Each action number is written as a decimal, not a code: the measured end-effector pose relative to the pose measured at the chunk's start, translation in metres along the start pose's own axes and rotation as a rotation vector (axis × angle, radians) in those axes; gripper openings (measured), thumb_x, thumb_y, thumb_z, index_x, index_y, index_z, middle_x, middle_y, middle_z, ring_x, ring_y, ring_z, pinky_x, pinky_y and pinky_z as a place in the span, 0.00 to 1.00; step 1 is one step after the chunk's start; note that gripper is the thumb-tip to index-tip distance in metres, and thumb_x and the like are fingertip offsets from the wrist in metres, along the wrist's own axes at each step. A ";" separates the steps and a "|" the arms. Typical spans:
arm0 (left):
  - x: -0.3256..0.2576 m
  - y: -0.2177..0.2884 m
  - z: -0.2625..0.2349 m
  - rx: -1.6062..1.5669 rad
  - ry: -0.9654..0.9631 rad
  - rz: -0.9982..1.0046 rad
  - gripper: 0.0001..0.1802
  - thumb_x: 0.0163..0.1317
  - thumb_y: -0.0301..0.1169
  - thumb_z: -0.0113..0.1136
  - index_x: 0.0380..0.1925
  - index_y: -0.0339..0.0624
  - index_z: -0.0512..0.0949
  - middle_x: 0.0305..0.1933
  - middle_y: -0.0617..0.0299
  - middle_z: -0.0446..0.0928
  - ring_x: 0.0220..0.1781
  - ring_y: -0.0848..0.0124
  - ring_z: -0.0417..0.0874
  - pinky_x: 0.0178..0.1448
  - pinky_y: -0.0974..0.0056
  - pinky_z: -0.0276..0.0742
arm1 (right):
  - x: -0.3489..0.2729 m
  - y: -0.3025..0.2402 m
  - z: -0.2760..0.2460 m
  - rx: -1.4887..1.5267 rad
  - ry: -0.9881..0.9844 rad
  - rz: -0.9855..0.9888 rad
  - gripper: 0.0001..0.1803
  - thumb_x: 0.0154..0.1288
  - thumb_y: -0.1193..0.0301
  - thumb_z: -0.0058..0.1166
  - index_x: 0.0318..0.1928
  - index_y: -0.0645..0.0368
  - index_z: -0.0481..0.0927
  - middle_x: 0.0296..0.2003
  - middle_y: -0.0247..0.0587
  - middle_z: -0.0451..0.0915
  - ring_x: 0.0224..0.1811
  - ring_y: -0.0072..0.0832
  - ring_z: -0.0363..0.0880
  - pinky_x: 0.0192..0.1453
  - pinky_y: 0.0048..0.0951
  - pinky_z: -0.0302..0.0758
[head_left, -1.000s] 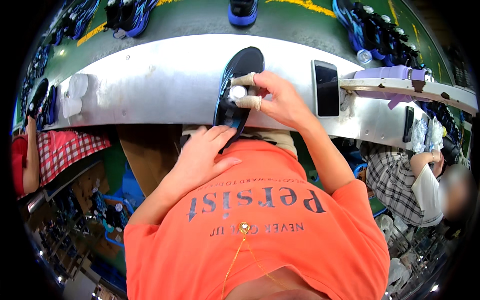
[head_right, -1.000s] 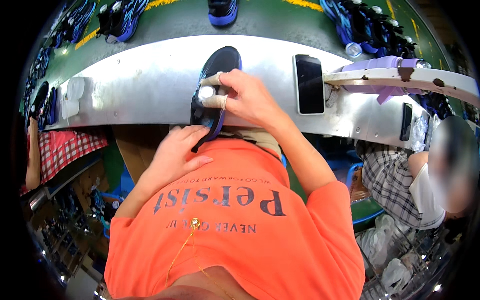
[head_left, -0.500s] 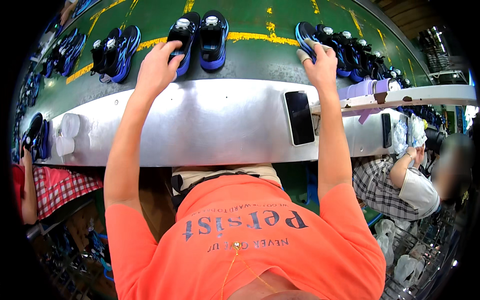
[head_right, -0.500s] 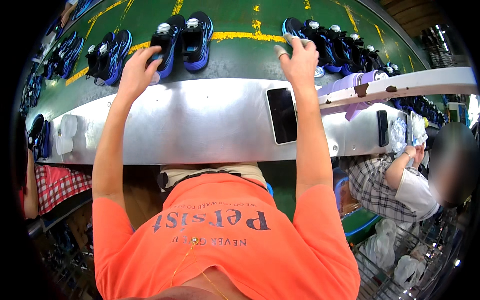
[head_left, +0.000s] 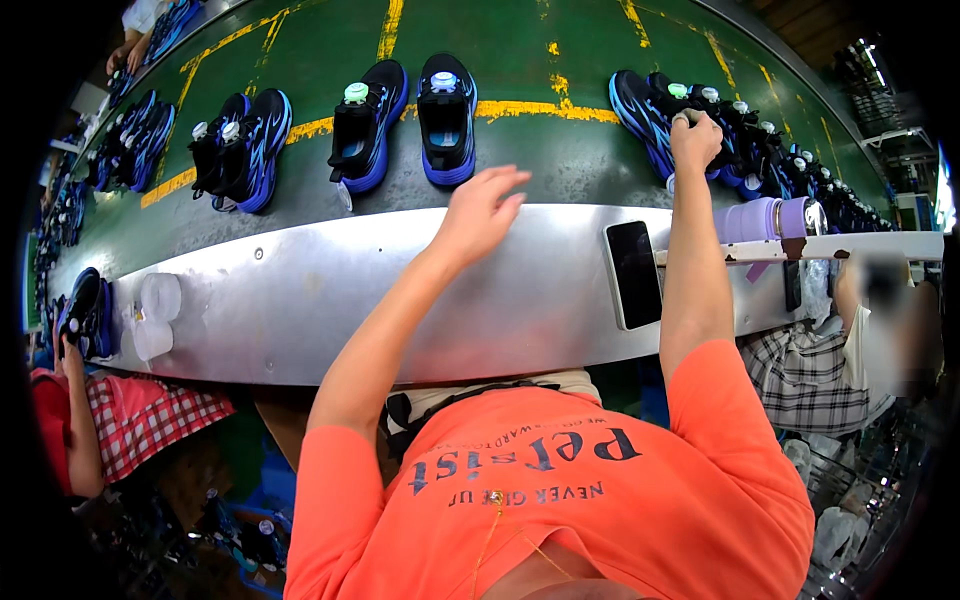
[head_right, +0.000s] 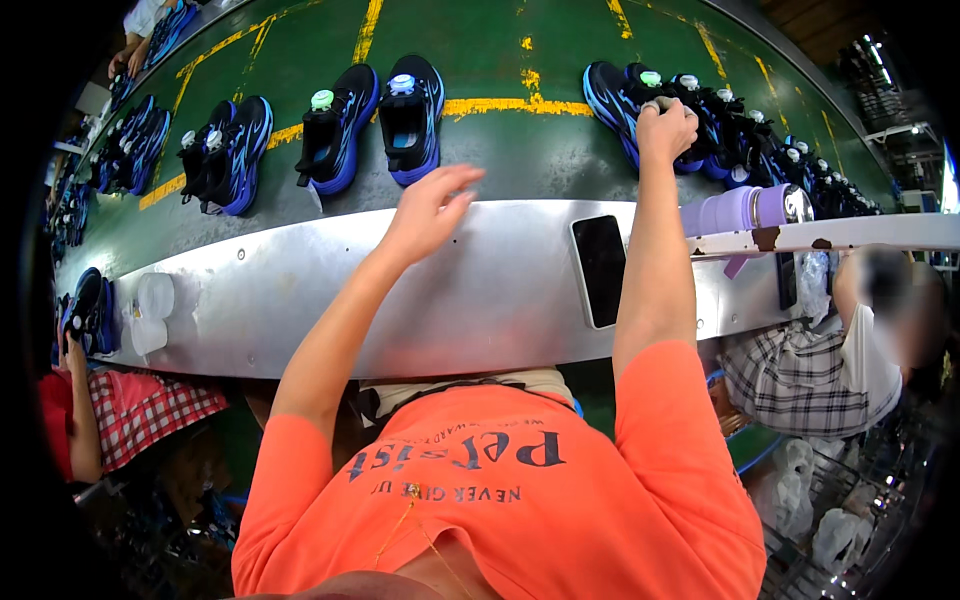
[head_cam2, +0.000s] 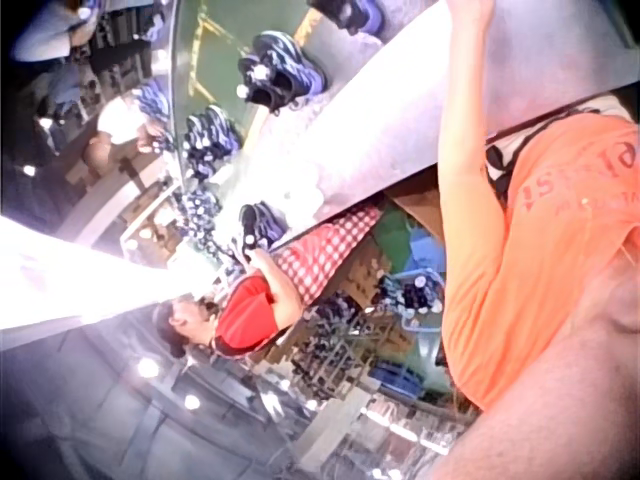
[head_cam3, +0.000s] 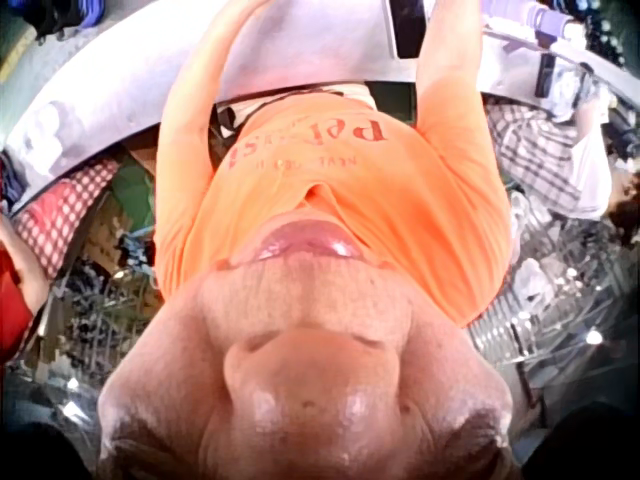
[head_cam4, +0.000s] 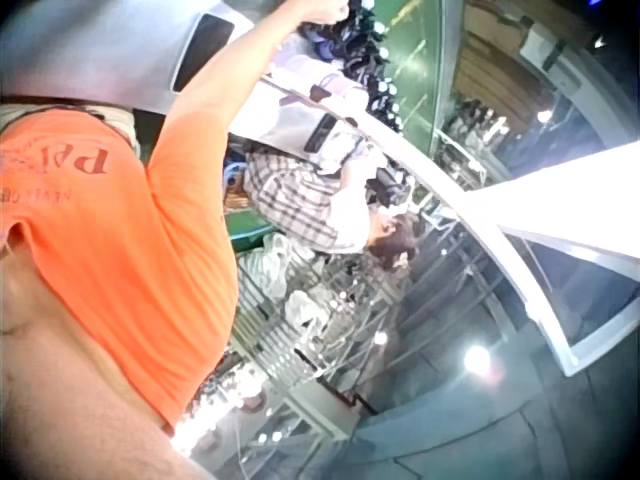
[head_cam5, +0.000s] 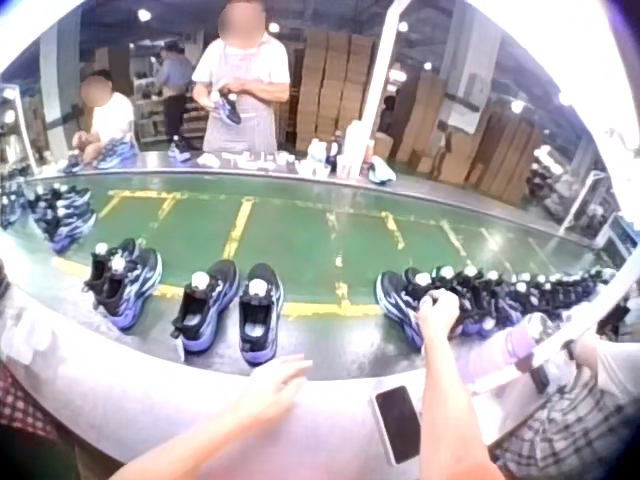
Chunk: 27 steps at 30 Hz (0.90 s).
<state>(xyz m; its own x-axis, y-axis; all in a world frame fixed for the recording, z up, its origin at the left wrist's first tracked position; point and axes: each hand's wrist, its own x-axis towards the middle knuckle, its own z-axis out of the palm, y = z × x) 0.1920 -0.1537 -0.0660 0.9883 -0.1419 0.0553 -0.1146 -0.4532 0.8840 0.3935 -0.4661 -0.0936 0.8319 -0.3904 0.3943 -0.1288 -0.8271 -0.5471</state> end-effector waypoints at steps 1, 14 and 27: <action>0.018 -0.011 0.007 0.037 0.088 0.005 0.24 0.60 0.30 0.57 0.57 0.40 0.71 0.61 0.47 0.69 0.63 0.59 0.71 0.57 0.63 0.73 | 0.000 0.001 0.003 0.020 0.037 -0.010 0.10 0.53 0.64 0.56 0.35 0.48 0.85 0.48 0.52 0.76 0.56 0.46 0.69 0.61 0.42 0.64; 0.050 -0.117 -0.081 0.256 0.709 -0.079 0.26 0.58 0.29 0.54 0.58 0.35 0.70 0.60 0.46 0.71 0.62 0.53 0.71 0.66 0.58 0.64 | 0.014 0.002 -0.017 -0.686 -0.333 0.148 0.34 0.49 0.59 0.63 0.57 0.59 0.72 0.60 0.52 0.69 0.66 0.47 0.61 0.67 0.48 0.58; -0.053 0.026 0.037 -0.208 0.297 -0.280 0.41 0.62 0.43 0.60 0.68 0.36 0.55 0.73 0.37 0.45 0.76 0.48 0.45 0.75 0.51 0.45 | -0.088 -0.105 -0.049 -0.360 -0.919 -0.390 0.20 0.45 0.55 0.54 0.35 0.53 0.85 0.37 0.46 0.82 0.46 0.46 0.78 0.55 0.49 0.65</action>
<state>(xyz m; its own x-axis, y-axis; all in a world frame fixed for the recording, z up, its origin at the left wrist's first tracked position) 0.1330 -0.1903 -0.0631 0.9678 0.2330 -0.0957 0.1542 -0.2479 0.9564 0.3072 -0.3650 -0.0347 0.9193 0.2589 -0.2964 0.2080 -0.9590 -0.1927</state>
